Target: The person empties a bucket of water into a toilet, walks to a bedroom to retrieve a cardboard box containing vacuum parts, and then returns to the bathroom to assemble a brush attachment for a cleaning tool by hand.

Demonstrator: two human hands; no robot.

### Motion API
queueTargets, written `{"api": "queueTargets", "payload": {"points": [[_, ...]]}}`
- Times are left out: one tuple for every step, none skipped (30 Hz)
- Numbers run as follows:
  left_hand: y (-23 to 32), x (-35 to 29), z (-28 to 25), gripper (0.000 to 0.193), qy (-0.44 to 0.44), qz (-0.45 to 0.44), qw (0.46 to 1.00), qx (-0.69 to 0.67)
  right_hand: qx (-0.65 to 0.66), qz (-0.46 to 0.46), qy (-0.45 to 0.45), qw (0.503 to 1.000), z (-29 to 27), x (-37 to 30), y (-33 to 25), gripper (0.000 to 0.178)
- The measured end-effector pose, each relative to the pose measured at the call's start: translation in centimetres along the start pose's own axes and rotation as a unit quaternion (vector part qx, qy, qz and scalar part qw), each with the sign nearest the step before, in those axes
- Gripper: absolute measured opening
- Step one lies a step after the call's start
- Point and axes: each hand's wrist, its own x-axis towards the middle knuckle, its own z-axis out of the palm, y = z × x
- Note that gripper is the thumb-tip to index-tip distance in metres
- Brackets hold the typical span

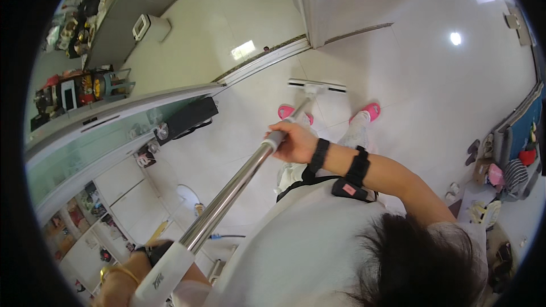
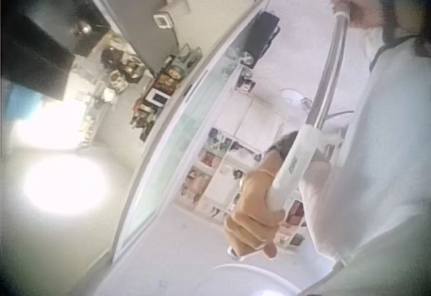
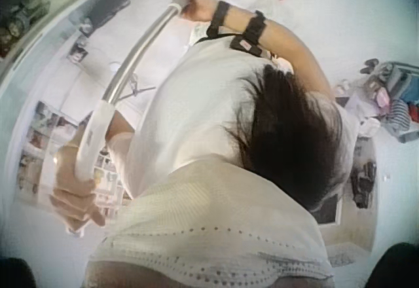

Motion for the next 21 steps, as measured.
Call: {"api": "queueTargets", "payload": {"points": [[-2.2, 1.6, 0.7, 0.021, -0.007, -0.003, 0.999, -0.032, 0.003, -0.036, -0.015, 0.999, -0.7, -3.8, -2.5, 0.018], [-4.7, 3.5, 0.6, 0.021, -0.024, -0.009, 0.997, -0.067, 0.0, -0.055, -0.037, 0.998, -1.4, -6.3, -4.4, 0.017], [-7.3, 5.7, 1.1, 0.021, -0.043, -0.012, 0.994, -0.095, -0.005, -0.081, -0.063, 0.995, -2.4, -9.0, -6.3, 0.015], [-9.3, 8.2, 2.3, 0.021, -0.056, -0.015, 0.991, -0.123, 0.019, -0.087, -0.079, 0.993, -3.6, -11.3, -8.3, 0.009], [-12.6, 10.0, 2.0, 0.021, -0.084, -0.015, 0.983, -0.161, 0.028, -0.109, -0.092, 0.989, -5.0, -13.3, -10.5, 0.009], [-15.4, 12.6, 2.1, 0.021, -0.111, -0.018, 0.974, -0.196, 0.043, -0.121, -0.12, 0.984, -5.7, -14.7, -12.1, 0.009], [-18.5, 14.4, 2.4, 0.021, -0.126, -0.015, 0.963, -0.237, 0.054, -0.137, -0.135, 0.98, -7.8, -17.3, -14.2, 0.01], [-21.2, 16.8, 3.0, 0.021, -0.153, -0.016, 0.952, -0.266, 0.041, -0.175, -0.158, 0.971, -8.0, -19.9, -16.9, 0.012], [-22.7, 19.7, 4.2, 0.021, -0.179, -0.019, 0.943, -0.28, 0.077, -0.164, -0.17, 0.969, -8.9, -21.1, -18.6, 0.013], [-25.6, 21.7, 3.9, 0.02, -0.201, -0.018, 0.927, -0.317, 0.1, -0.198, -0.18, 0.958, -9.3, -23.2, -20.9, 0.012], [-28.0, 24.2, 4.4, 0.02, -0.217, -0.019, 0.917, -0.334, 0.117, -0.219, -0.192, 0.949, -9.3, -25.3, -22.6, 0.012], [-30.8, 26.5, 4.4, 0.02, -0.236, -0.018, 0.904, -0.357, 0.13, -0.237, -0.204, 0.941, -9.2, -27.1, -24.8, 0.011], [-33.7, 28.7, 5.1, 0.016, -0.216, -0.033, 0.913, -0.345, 0.14, -0.258, -0.214, 0.932, -9.2, -29.1, -26.8, 0.011], [-36.0, 30.8, 5.1, 0.019, -0.241, -0.036, 0.904, -0.351, 0.16, -0.289, -0.194, 0.924, -9.2, -31.3, -28.7, 0.011], [-39.7, 32.1, 6.0, 0.019, -0.258, -0.019, 0.9, -0.351, 0.168, -0.303, -0.2, 0.916, -11.9, -33.1, -32.2, 0.01], [-41.8, 33.7, 6.2, 0.02, -0.275, -0.052, 0.894, -0.351, 0.181, -0.325, -0.205, 0.905, -12.3, -34.9, -34.3, 0.009], [-44.0, 35.4, 6.3, 0.021, -0.291, -0.084, 0.887, -0.349, 0.193, -0.346, -0.211, 0.894, -12.4, -36.6, -36.4, 0.009], [-46.6, 36.5, 7.0, 0.025, -0.28, -0.084, 0.884, -0.366, 0.224, -0.356, -0.215, 0.881, -13.3, -38.1, -38.2, 0.008], [-49.6, 38.0, 6.9, 0.025, -0.292, -0.069, 0.877, -0.374, 0.263, -0.37, -0.218, 0.864, -13.6, -39.4, -39.6, 0.007], [-52.7, 40.1, 6.8, 0.027, -0.343, -0.05, 0.86, -0.374, 0.268, -0.4, -0.257, 0.838, -13.6, -40.9, -41.0, 0.006], [-55.5, 42.5, 6.8, 0.029, -0.394, -0.027, 0.842, -0.368, 0.296, -0.388, -0.226, 0.843, -14.7, -42.2, -43.3, 0.005]]}}
